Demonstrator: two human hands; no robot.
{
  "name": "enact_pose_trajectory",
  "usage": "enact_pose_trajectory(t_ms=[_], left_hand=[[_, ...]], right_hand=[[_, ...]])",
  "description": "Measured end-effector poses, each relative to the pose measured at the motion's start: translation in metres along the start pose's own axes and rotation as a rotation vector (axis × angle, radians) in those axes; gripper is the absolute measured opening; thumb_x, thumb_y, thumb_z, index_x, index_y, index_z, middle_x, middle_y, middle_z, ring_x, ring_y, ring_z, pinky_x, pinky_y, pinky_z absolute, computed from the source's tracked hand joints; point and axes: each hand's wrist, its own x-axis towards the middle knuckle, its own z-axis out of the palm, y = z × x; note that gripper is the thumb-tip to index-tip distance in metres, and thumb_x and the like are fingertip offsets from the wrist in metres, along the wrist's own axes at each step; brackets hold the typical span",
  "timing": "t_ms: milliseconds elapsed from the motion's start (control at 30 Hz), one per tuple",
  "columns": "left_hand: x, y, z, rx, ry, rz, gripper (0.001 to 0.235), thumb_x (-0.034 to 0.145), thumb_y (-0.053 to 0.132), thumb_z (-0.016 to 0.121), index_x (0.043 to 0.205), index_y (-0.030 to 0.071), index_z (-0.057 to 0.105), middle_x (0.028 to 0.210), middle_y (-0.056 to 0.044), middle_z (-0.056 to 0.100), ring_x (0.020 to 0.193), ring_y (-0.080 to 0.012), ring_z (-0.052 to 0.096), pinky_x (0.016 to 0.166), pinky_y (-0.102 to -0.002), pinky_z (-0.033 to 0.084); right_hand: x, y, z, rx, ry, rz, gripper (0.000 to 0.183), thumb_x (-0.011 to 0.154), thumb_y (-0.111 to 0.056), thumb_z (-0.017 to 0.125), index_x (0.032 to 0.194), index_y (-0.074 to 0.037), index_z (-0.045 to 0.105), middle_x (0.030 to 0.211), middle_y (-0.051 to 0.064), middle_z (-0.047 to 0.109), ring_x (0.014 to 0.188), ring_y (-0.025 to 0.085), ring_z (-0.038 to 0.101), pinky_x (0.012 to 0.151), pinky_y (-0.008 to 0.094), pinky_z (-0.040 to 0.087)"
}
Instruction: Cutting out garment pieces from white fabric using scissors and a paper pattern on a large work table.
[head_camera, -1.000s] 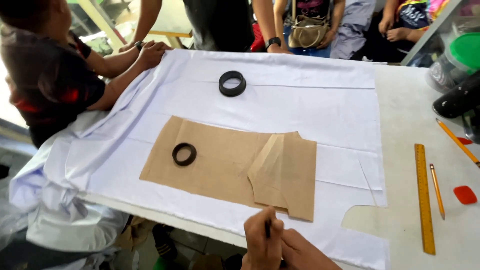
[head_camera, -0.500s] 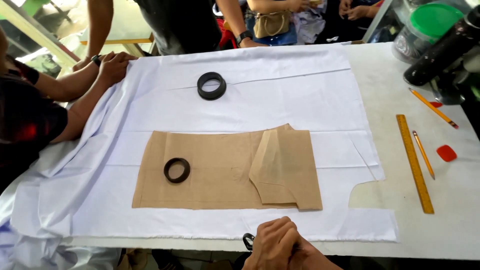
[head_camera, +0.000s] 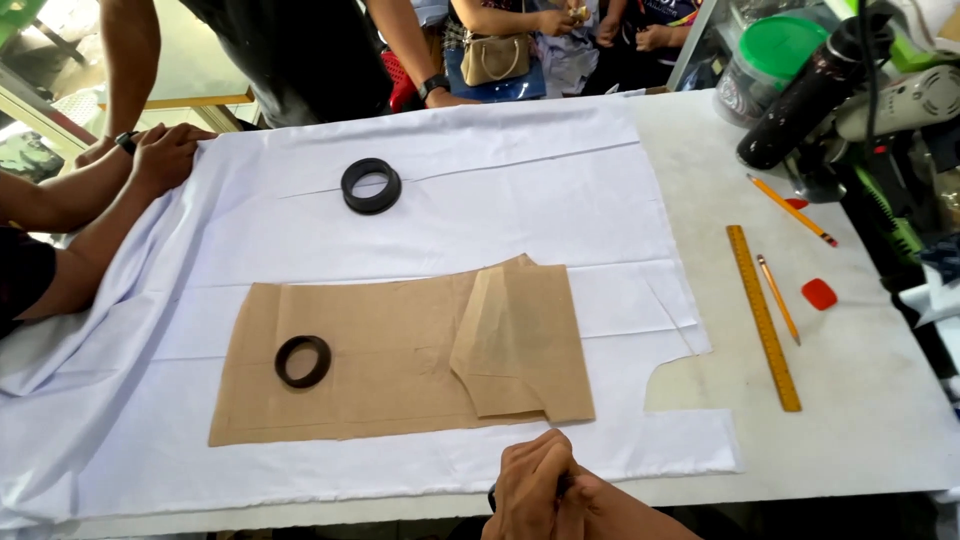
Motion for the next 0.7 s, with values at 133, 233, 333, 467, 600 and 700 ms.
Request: enact_pose_trajectory(t_ms=[133, 233, 333, 467, 600, 700], left_hand=[[-0.001, -0.002, 0.036, -0.032, 0.063, -0.007, 0.060, 0.111, 0.044, 0.042, 0.067, 0.010, 0.023, 0.062, 0.000, 0.018, 0.054, -0.0129, 0.017, 0.051, -0.031, 0.010], [0.004, 0.006, 0.055, -0.081, 0.079, -0.085, 0.061, 0.110, 0.048, 0.043, 0.067, 0.010, 0.022, 0.062, 0.001, 0.018, 0.053, -0.0111, 0.016, 0.051, -0.031, 0.009], [0.003, -0.006, 0.062, -0.105, -0.032, -0.104, 0.058, 0.111, 0.047, 0.043, 0.071, 0.010, 0.025, 0.063, 0.001, 0.023, 0.053, -0.0125, 0.019, 0.050, -0.032, 0.014], [0.013, -0.008, 0.069, -0.065, -0.044, -0.127, 0.058, 0.110, 0.050, 0.041, 0.070, 0.010, 0.028, 0.063, 0.001, 0.023, 0.053, -0.0118, 0.020, 0.049, -0.032, 0.015], [0.032, -0.011, 0.068, -0.193, 0.000, -0.361, 0.052, 0.107, 0.046, 0.048, 0.072, 0.014, 0.026, 0.065, 0.005, 0.020, 0.057, -0.0085, 0.017, 0.051, -0.030, 0.015], [0.038, -0.025, 0.064, -0.180, 0.055, -0.412, 0.044, 0.108, 0.036, 0.046, 0.072, 0.014, 0.033, 0.064, 0.006, 0.029, 0.056, -0.0075, 0.026, 0.050, -0.028, 0.023]], right_hand=[[-0.022, 0.086, 0.036, -0.035, -0.071, -0.035, 0.030, 0.079, 0.004, 0.035, 0.059, -0.017, 0.030, 0.060, -0.007, 0.019, 0.061, 0.007, 0.019, 0.055, 0.023, 0.019], [-0.049, 0.082, 0.043, -0.050, -0.002, 0.015, 0.036, 0.089, 0.003, 0.043, 0.057, -0.008, 0.054, 0.058, 0.000, 0.051, 0.071, 0.020, 0.060, 0.071, 0.046, 0.048], [-0.086, 0.045, 0.042, 0.451, -0.181, 0.212, 0.030, 0.092, -0.003, 0.042, 0.066, -0.009, 0.055, 0.063, 0.001, 0.053, 0.073, 0.019, 0.059, 0.073, 0.043, 0.047], [-0.092, 0.021, 0.071, 1.205, -0.424, 0.516, 0.026, 0.097, -0.014, 0.039, 0.079, -0.010, 0.058, 0.072, 0.001, 0.056, 0.076, 0.016, 0.057, 0.075, 0.037, 0.047], [-0.095, -0.009, 0.090, 2.336, -0.742, 0.954, 0.033, 0.104, -0.029, 0.034, 0.100, -0.012, 0.062, 0.085, 0.001, 0.060, 0.081, 0.012, 0.055, 0.078, 0.029, 0.046], [-0.095, -0.009, 0.095, 2.740, -0.659, 1.090, 0.035, 0.105, -0.029, 0.034, 0.106, -0.011, 0.064, 0.084, 0.001, 0.059, 0.079, 0.012, 0.050, 0.075, 0.027, 0.043]])
